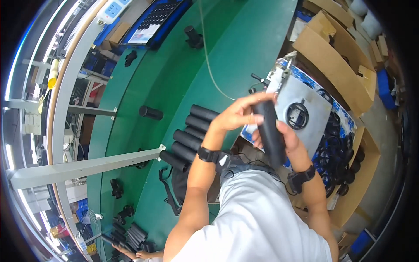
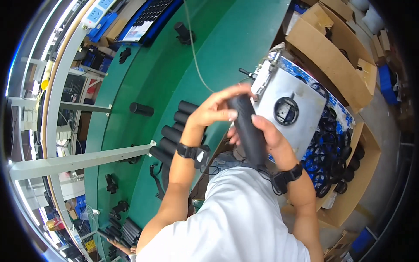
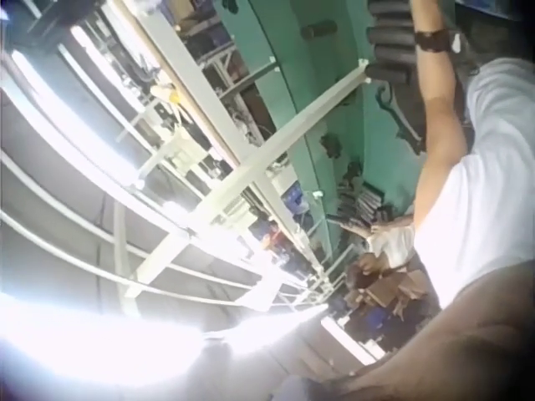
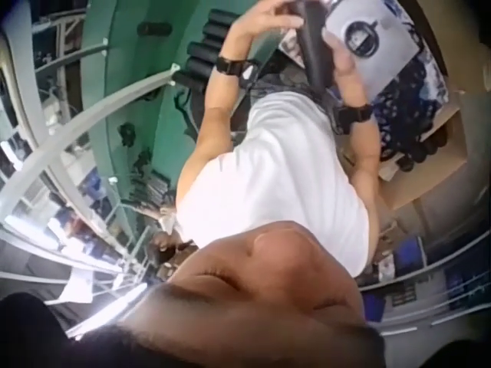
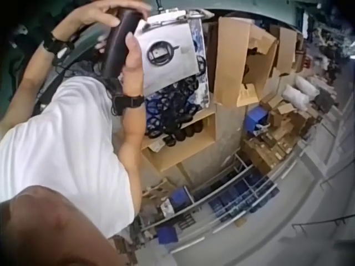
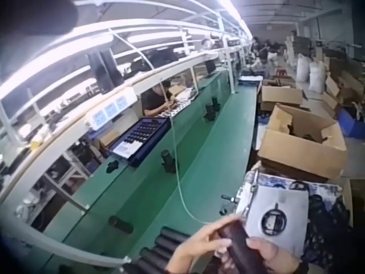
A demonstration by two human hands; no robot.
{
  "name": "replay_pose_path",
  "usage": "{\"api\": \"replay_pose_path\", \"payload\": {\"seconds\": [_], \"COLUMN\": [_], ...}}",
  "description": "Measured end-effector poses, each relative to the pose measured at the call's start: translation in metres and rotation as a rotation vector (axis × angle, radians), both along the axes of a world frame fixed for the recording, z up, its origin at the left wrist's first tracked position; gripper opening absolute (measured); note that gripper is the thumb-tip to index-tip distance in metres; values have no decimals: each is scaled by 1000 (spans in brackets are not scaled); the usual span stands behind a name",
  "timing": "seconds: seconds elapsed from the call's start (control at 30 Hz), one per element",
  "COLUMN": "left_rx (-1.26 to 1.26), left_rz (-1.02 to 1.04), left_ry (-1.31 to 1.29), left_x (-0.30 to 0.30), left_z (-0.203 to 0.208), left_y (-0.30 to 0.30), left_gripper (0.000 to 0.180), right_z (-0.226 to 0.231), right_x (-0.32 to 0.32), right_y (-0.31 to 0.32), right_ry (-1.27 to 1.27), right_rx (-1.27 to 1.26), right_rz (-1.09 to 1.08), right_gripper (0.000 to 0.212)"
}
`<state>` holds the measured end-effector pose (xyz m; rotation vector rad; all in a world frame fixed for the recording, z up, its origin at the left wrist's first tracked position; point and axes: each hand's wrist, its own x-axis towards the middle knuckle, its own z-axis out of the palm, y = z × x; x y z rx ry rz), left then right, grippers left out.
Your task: The person picks up a circular frame, fits it onto a machine, and presses it down. They then take a black cylindrical component, insert it into the machine to assemble it with the frame, and place the finished part onto the workbench.
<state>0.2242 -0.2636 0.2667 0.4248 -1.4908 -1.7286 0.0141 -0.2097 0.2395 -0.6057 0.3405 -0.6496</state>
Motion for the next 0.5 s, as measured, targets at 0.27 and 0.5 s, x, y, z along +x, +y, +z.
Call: {"api": "replay_pose_path", "payload": {"seconds": [0.27,0.5], "left_rx": [252,714], "left_rz": [114,148], "left_ry": [-4,-191], "left_x": [-85,-105], "left_z": [-55,-83], "left_y": [93,83], "left_gripper": [49,60], "right_z": [-1,-1], "right_x": [-52,-113], "right_y": [29,12], "right_ry": [80,175], "right_rx": [-117,-518], "right_rz": [-793,-775], "right_gripper": [66,63]}}
